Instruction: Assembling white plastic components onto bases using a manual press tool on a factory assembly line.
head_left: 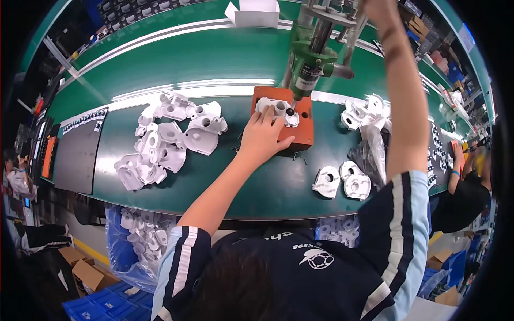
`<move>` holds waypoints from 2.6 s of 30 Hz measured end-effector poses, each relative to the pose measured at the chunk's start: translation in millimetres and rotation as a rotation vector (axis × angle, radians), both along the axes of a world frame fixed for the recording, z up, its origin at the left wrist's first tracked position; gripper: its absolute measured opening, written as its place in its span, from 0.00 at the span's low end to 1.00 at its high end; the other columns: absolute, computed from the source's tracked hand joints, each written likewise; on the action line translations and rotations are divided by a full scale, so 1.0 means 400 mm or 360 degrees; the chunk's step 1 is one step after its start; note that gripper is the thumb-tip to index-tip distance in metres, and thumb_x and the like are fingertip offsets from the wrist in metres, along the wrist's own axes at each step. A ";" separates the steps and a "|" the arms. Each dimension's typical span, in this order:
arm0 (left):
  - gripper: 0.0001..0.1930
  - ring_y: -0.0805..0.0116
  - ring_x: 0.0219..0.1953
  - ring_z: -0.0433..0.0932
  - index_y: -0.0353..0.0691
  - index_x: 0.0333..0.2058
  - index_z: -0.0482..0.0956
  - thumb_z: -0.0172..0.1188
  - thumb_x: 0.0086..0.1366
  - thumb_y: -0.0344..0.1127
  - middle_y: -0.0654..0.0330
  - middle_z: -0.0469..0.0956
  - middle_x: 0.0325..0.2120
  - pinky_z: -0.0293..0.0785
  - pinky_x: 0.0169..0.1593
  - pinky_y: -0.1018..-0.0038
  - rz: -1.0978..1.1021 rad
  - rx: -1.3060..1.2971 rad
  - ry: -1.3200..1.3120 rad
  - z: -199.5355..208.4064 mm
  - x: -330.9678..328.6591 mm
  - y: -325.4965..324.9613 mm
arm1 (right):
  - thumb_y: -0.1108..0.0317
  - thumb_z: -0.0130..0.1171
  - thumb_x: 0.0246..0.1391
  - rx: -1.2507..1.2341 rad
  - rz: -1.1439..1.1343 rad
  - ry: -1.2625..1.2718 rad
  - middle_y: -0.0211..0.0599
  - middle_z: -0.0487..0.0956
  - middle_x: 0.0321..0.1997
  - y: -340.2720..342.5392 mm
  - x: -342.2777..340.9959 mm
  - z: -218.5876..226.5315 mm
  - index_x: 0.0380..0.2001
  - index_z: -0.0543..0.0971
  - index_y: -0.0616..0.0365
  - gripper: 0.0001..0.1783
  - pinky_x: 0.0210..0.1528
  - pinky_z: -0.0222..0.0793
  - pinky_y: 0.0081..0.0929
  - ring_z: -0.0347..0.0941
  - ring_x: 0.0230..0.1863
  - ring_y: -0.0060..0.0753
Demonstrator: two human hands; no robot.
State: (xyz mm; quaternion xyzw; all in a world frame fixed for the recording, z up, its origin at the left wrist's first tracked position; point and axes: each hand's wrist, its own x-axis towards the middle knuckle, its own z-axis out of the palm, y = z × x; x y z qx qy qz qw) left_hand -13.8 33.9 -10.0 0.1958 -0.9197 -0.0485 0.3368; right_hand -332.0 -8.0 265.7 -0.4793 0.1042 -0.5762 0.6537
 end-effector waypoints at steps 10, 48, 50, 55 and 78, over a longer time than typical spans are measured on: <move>0.24 0.45 0.52 0.68 0.35 0.35 0.71 0.63 0.50 0.50 0.39 0.69 0.46 0.65 0.52 0.60 -0.0042 -0.0104 0.0059 -0.014 -0.010 0.010 | 0.67 0.59 0.33 -0.0777 -0.0924 0.2592 0.27 0.67 0.14 0.637 0.447 -0.307 0.09 0.71 0.52 0.08 0.58 0.53 0.43 0.70 0.33 0.34; 0.23 0.50 0.42 0.74 0.41 0.46 0.73 0.60 0.53 0.45 0.47 0.74 0.41 0.71 0.43 0.61 0.0685 0.0561 -0.0892 0.122 0.294 -0.258 | 0.65 0.55 0.47 0.0395 -0.2211 0.2941 0.49 0.78 0.31 0.464 -0.218 -0.684 0.36 0.76 0.60 0.13 0.38 0.68 0.33 0.75 0.34 0.46; 0.23 0.50 0.45 0.72 0.42 0.44 0.73 0.61 0.51 0.45 0.49 0.73 0.41 0.70 0.43 0.59 0.0683 0.0465 -0.1001 0.106 0.357 -0.226 | 0.65 0.53 0.53 0.0368 -0.2451 0.2802 0.46 0.78 0.36 0.480 -0.220 -0.680 0.38 0.75 0.59 0.12 0.39 0.68 0.31 0.75 0.36 0.43; 0.18 0.54 0.44 0.70 0.42 0.40 0.76 0.62 0.51 0.43 0.50 0.68 0.43 0.69 0.43 0.63 0.0424 0.0249 -0.0647 0.016 0.422 -0.212 | 0.66 0.50 0.58 0.0024 -0.2742 0.2409 0.40 0.74 0.44 0.506 -0.070 -0.552 0.45 0.70 0.57 0.13 0.45 0.65 0.26 0.71 0.40 0.31; 0.27 0.76 0.10 0.68 0.35 0.29 0.68 0.31 0.70 0.54 0.61 0.70 0.15 0.59 0.10 0.83 -0.0378 0.2242 0.0553 0.106 0.207 0.198 | 0.66 0.68 0.37 -0.0819 -0.2029 0.2071 0.34 0.73 0.28 0.434 0.616 -0.571 0.27 0.76 0.59 0.14 0.26 0.68 0.28 0.71 0.25 0.35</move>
